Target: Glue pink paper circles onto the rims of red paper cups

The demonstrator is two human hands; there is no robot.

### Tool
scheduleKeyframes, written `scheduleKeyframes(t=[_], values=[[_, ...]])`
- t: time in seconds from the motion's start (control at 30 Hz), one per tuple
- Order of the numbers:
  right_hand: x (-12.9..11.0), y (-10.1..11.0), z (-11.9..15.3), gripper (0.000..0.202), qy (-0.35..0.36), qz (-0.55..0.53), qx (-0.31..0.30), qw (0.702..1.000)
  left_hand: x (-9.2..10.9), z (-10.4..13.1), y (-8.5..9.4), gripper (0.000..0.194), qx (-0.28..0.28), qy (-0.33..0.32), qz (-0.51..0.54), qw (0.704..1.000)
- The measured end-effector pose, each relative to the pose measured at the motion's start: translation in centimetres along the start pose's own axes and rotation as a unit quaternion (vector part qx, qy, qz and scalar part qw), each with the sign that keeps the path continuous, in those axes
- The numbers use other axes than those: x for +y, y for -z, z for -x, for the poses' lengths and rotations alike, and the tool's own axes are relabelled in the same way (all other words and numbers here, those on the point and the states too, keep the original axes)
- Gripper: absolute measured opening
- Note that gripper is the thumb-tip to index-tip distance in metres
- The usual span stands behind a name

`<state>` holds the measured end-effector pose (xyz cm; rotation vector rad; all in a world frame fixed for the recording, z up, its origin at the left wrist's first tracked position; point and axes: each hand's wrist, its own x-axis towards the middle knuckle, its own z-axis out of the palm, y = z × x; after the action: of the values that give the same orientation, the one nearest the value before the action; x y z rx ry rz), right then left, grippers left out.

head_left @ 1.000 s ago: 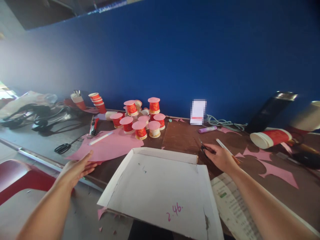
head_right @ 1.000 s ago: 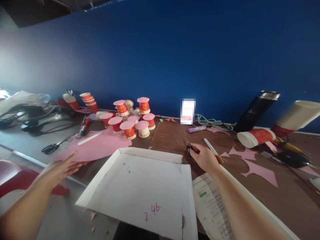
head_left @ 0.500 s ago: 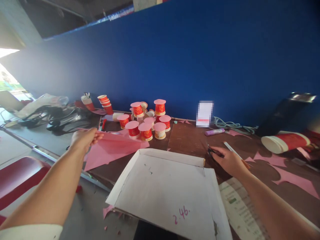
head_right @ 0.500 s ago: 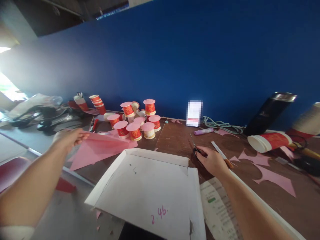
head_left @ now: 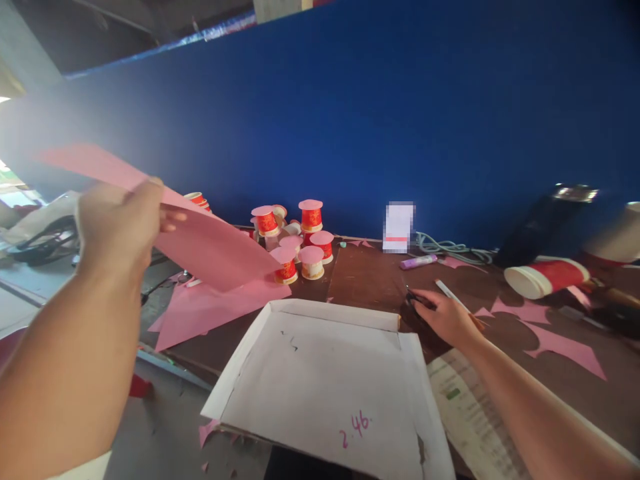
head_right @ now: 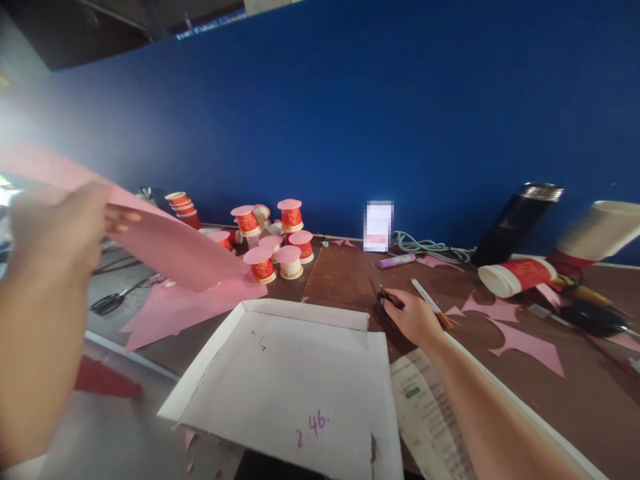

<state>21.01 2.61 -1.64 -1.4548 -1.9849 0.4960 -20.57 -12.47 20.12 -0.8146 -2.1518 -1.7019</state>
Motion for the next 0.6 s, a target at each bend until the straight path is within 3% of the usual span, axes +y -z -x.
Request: scheduleKeyframes(t=[0.07,0.17,0.23,0.37,0.43,0.5,0.6], values=[[-0.4,0.2,0.1,0.032,-0.013,-0.019,0.011,1.0,1.5,1.5,-0.3,0.046,0.014,-0.059,0.077,0.995],[-0.8,0.5,0.2,0.038,-0.057,-0.047,0.029,0.997,3.8,4.4,-1.1,0.051,-0.063,-0.127,0.243,0.96],[-0.9,0.7,0.1,0.043,-0.074,-0.076,0.052,0.993,5.5,6.6,-1.9,0.049,-0.159,-0.106,0.33,0.924],[0.0,1.2,-0.1,0.038,-0.078,-0.153,0.159,0.972,8.4,11.4,-4.9,0.03,-0.291,-0.023,0.464,0.837],[0.9,1.4,-0.3,0.035,-0.096,-0.178,0.202,0.958,9.4,13.5,-7.0,0.023,-0.357,0.006,0.525,0.773],[1.9,1.5,-0.7,0.031,-0.12,-0.19,0.233,0.946,9.9,15.3,-9.3,0.019,-0.397,0.032,0.59,0.702],[3.3,1.7,-1.4,0.036,-0.117,-0.2,0.257,0.938,9.0,17.5,-12.6,0.024,-0.435,0.088,0.637,0.63]])
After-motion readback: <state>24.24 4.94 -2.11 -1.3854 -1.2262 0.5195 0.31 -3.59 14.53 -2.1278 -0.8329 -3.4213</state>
